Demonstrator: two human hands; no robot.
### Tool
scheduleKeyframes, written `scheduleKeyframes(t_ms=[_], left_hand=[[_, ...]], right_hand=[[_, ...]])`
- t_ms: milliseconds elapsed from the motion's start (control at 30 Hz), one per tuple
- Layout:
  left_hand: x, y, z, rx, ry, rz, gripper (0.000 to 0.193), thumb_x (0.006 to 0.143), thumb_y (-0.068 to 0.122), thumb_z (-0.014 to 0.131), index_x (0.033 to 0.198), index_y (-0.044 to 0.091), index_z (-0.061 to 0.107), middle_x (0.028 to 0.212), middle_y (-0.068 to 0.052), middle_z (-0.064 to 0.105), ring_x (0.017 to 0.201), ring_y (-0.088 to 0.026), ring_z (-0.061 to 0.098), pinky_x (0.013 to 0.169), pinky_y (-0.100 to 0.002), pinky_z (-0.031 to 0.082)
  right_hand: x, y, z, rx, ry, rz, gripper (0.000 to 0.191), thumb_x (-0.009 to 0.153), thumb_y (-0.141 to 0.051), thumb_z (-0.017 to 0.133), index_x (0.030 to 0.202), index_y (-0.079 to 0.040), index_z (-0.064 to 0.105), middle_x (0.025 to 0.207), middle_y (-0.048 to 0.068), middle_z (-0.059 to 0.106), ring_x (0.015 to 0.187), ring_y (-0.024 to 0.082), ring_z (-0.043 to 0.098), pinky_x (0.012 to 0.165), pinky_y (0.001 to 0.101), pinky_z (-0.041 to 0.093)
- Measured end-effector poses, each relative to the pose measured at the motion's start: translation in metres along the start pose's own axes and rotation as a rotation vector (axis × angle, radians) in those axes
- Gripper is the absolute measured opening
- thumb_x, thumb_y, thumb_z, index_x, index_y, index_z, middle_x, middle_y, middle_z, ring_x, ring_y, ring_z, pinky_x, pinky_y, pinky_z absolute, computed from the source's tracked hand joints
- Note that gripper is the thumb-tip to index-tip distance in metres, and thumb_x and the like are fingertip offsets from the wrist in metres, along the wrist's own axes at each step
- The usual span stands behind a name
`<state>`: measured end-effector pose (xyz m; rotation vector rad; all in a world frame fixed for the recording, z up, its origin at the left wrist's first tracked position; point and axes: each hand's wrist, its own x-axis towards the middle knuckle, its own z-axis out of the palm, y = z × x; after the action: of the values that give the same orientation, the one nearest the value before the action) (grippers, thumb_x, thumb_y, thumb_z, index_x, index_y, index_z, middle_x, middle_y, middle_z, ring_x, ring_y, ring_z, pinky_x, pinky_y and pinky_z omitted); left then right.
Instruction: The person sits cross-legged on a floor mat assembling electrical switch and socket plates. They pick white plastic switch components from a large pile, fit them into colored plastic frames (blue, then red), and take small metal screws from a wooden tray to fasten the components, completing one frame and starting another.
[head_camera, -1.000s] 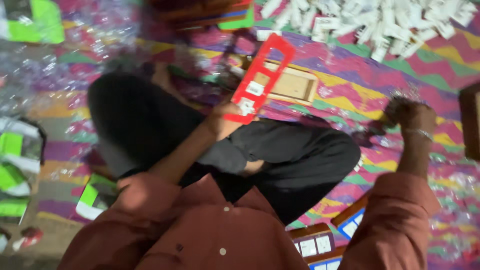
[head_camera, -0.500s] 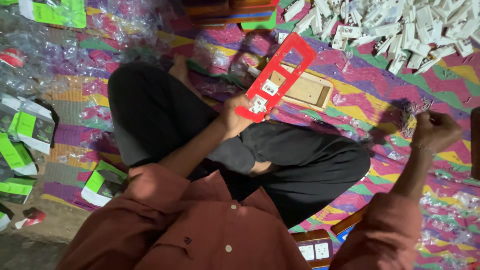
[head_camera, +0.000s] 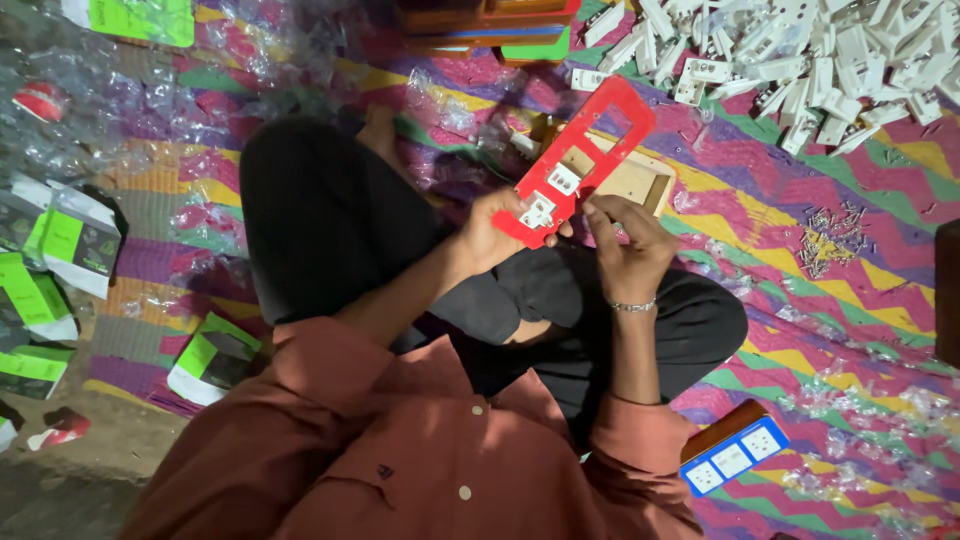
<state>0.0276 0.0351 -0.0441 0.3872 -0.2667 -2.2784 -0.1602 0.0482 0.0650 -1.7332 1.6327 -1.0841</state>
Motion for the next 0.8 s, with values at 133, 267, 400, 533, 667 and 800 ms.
scheduleKeyframes(t_ms=[133,267,400,533,667,800], left_hand=[[0.003,-0.008,-0.007,-0.012,0.026,-0.021,0.058,0.091,0.032,0.05,0.134,-0.007,0.057,0.12,-0.022,0.069,0.105,-0.033,0.069,0.09,-0.043,0.054],[0.004,-0.012,-0.01,-0.005,0.036,-0.022,0.054,0.092,0.029,0.052,0.132,-0.007,0.057,0.118,-0.02,0.068,0.105,-0.033,0.069,0.087,-0.042,0.055],[0.004,-0.012,-0.009,0.017,0.066,-0.03,0.052,0.091,0.027,0.052,0.131,-0.007,0.058,0.12,-0.019,0.068,0.104,-0.032,0.07,0.086,-0.042,0.056],[0.004,-0.012,-0.01,0.013,0.065,-0.024,0.053,0.091,0.027,0.052,0.131,-0.007,0.058,0.12,-0.02,0.069,0.103,-0.033,0.07,0.085,-0.042,0.056],[0.004,-0.012,-0.01,-0.005,0.057,-0.024,0.054,0.091,0.027,0.051,0.131,-0.008,0.058,0.122,-0.019,0.069,0.104,-0.033,0.07,0.085,-0.042,0.056],[0.002,-0.012,-0.009,-0.015,0.07,-0.046,0.053,0.092,0.026,0.05,0.133,-0.007,0.057,0.122,-0.02,0.068,0.104,-0.034,0.07,0.086,-0.042,0.056]], right_hand=[[0.002,-0.004,0.007,-0.055,0.001,-0.014,0.006,0.095,-0.001,0.079,0.1,0.0,0.075,0.097,0.01,0.076,0.089,0.021,0.074,0.082,0.031,0.056],[0.002,0.002,0.015,-0.081,-0.004,-0.07,0.007,0.093,-0.001,0.08,0.098,0.0,0.075,0.096,0.011,0.075,0.089,0.022,0.073,0.08,0.032,0.057],[0.001,0.007,0.017,-0.172,-0.018,-0.141,0.009,0.091,0.0,0.082,0.097,-0.001,0.075,0.096,0.011,0.075,0.09,0.025,0.073,0.079,0.0328,0.056],[-0.001,0.009,0.016,-0.118,-0.017,-0.105,0.009,0.092,-0.001,0.082,0.098,-0.001,0.075,0.097,0.011,0.075,0.09,0.023,0.073,0.08,0.0319,0.057],[-0.003,0.009,0.015,-0.073,-0.028,-0.064,0.009,0.092,0.0,0.08,0.1,-0.001,0.076,0.098,0.011,0.075,0.09,0.021,0.073,0.081,0.0313,0.057],[-0.004,0.008,0.015,-0.031,-0.035,-0.029,0.009,0.092,-0.001,0.081,0.1,0.0,0.076,0.098,0.011,0.075,0.089,0.02,0.073,0.081,0.0307,0.057]])
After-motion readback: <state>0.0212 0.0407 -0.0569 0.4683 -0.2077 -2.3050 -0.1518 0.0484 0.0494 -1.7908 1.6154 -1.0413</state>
